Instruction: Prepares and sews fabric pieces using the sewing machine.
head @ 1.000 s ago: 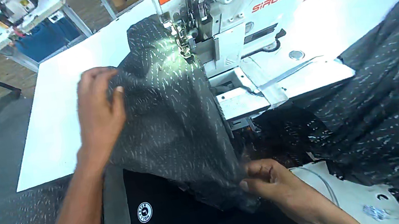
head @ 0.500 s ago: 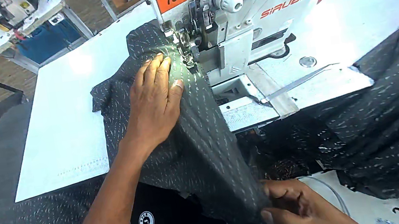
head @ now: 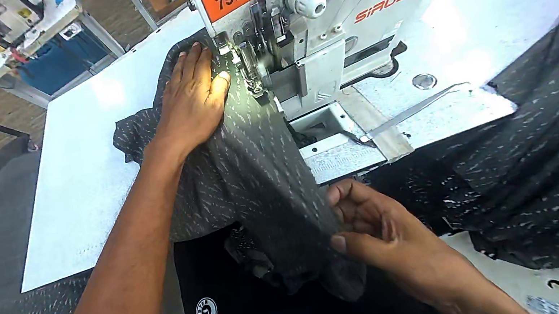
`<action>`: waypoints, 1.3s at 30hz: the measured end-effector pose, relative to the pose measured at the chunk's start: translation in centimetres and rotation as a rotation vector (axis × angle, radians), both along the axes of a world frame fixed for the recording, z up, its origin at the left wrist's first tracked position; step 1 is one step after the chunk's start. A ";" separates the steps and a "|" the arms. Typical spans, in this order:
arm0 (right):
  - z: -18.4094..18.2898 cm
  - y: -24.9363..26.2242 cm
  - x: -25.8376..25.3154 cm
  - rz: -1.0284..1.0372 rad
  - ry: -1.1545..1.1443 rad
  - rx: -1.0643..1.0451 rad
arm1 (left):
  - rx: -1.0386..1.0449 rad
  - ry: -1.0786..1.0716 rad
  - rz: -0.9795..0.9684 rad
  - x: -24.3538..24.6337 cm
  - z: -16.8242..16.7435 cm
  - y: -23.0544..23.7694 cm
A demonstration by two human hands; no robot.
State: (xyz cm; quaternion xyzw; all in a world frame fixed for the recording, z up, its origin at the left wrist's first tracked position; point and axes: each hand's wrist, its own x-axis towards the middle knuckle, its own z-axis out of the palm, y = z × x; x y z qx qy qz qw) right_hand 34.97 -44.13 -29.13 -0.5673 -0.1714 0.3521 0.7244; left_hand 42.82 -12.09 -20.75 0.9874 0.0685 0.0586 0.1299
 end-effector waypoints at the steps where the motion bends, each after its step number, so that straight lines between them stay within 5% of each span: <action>1: 0.3 0.3 0.3 -0.032 0.001 -0.012 | 0.005 0.005 0.002 0.4 0.0 0.3; 12: 4.6 5.3 5.0 -0.301 -0.387 -0.101 | 0.086 0.118 0.136 7.0 1.2 4.6; 19: 5.3 9.2 7.9 -0.430 -0.385 -0.182 | 0.194 0.133 0.250 10.6 2.2 6.7; 24: 4.8 9.4 6.8 -0.537 -0.503 -0.208 | 0.313 -0.291 0.193 9.6 1.7 7.6; 27: 4.0 5.4 5.1 -0.386 -0.682 -0.374 | 0.038 -0.397 0.131 0.0 1.3 5.6; 32: 0.9 -1.1 6.3 0.231 -0.457 -0.341 | -0.128 -0.003 0.360 -18.1 -4.9 3.9; 35: 1.4 -0.9 6.2 0.416 -0.590 -0.266 | -0.059 -0.041 0.341 -18.8 -5.8 4.1; 39: 2.9 -2.7 6.0 0.667 -0.323 0.065 | -0.487 -0.160 0.476 -16.0 -0.1 7.1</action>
